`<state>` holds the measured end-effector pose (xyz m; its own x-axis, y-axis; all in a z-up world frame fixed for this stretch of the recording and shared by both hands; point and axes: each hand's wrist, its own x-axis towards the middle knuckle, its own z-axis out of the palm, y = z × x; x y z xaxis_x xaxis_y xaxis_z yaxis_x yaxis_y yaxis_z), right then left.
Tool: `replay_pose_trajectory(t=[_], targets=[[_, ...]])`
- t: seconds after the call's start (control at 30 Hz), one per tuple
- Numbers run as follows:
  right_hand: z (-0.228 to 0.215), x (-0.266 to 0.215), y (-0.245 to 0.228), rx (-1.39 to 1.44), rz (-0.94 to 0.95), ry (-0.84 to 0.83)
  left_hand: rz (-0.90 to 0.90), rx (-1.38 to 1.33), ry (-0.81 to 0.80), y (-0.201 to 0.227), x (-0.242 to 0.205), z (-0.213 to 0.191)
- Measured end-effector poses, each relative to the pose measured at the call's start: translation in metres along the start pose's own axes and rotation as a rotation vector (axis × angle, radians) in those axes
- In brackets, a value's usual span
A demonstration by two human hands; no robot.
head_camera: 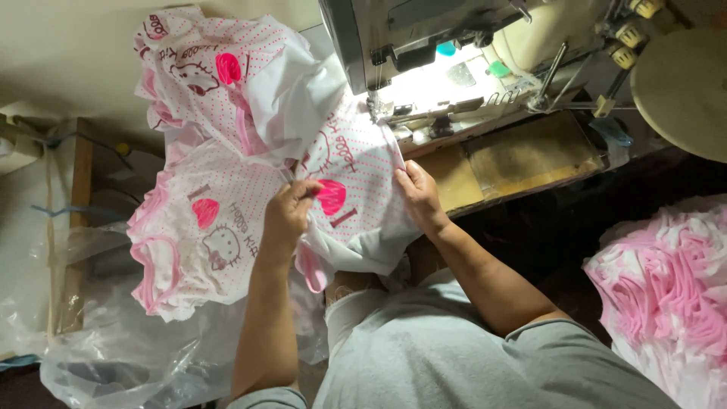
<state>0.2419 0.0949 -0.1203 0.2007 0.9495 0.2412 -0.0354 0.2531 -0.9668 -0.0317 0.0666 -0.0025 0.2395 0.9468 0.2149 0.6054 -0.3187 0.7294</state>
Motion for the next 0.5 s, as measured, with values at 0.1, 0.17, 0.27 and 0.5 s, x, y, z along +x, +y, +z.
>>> replay_pose_trajectory(t=[0.1,0.17,0.27,0.5], targets=[[0.008,0.006,-0.012,0.064,0.012,0.015,0.091,0.064,0.031,-0.017,0.029,-0.006],[0.011,0.013,-0.001,0.108,0.024,0.031,0.216,0.142,0.117,-0.034,0.052,-0.002],[0.021,0.017,-0.008,0.184,0.048,0.065,0.485,0.427,0.471,-0.016,0.068,0.014],[0.033,0.027,-0.005,0.182,0.037,0.155,0.225,0.504,0.341,-0.069,-0.025,0.155]])
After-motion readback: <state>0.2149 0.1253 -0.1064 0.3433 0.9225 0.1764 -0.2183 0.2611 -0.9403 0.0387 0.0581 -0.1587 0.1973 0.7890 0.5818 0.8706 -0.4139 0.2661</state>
